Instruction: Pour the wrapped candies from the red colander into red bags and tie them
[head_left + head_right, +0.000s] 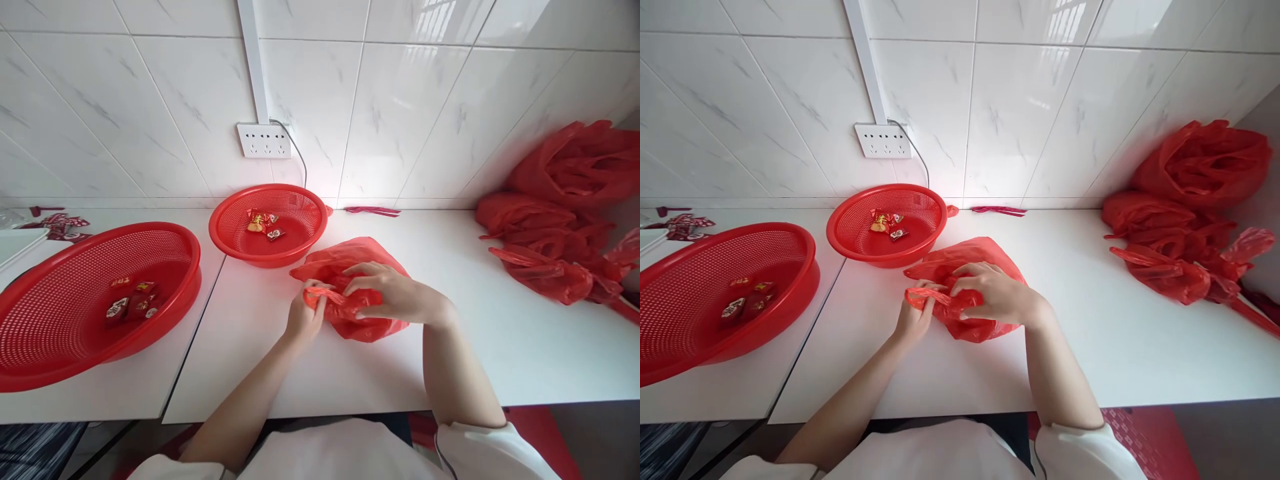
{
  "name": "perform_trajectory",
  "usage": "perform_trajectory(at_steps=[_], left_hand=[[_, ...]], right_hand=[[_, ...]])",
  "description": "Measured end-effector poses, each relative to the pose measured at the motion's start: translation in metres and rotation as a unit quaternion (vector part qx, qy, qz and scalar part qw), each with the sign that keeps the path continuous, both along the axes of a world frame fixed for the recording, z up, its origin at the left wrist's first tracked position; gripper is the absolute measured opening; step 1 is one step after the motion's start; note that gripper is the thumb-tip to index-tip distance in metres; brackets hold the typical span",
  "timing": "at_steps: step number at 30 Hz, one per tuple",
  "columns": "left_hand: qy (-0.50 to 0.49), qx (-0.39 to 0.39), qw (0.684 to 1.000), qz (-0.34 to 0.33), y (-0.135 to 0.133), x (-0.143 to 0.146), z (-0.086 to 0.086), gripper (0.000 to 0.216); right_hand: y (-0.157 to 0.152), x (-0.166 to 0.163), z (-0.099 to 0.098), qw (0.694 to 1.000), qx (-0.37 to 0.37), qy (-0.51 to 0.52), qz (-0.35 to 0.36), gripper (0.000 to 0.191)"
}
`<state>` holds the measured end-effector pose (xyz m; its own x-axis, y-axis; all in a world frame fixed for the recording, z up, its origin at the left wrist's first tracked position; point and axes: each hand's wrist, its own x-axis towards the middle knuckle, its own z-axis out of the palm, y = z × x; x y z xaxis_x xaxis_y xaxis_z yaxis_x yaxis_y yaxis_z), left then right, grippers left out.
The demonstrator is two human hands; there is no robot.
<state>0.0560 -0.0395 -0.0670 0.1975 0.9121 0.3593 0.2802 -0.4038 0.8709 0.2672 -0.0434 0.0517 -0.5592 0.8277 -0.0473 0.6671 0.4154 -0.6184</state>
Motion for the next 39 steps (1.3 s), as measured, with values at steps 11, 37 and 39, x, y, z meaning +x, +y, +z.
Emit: perform_trajectory(at_steps=[11,37,39], left_hand=[[-0.457,-0.207,0.849,0.166,0.043,-0.077,0.007,0.019],[0.109,-0.062,0.99,-0.066,-0.029,-0.141,0.11,0.027],[0.105,-0.016,0.994,-0.021,-0.038,-0.139,0.132,0.022]], right_hand=[[0.05,0.04,-0.101,0.914,0.083,-0.29,-0.272,0.049],[0.02,-0.079,-0.085,0.947,0.09,-0.3,-0.076,0.029],[0.017,-0.081,-0.086,0.941,0.086,-0.315,-0.095,0.028]])
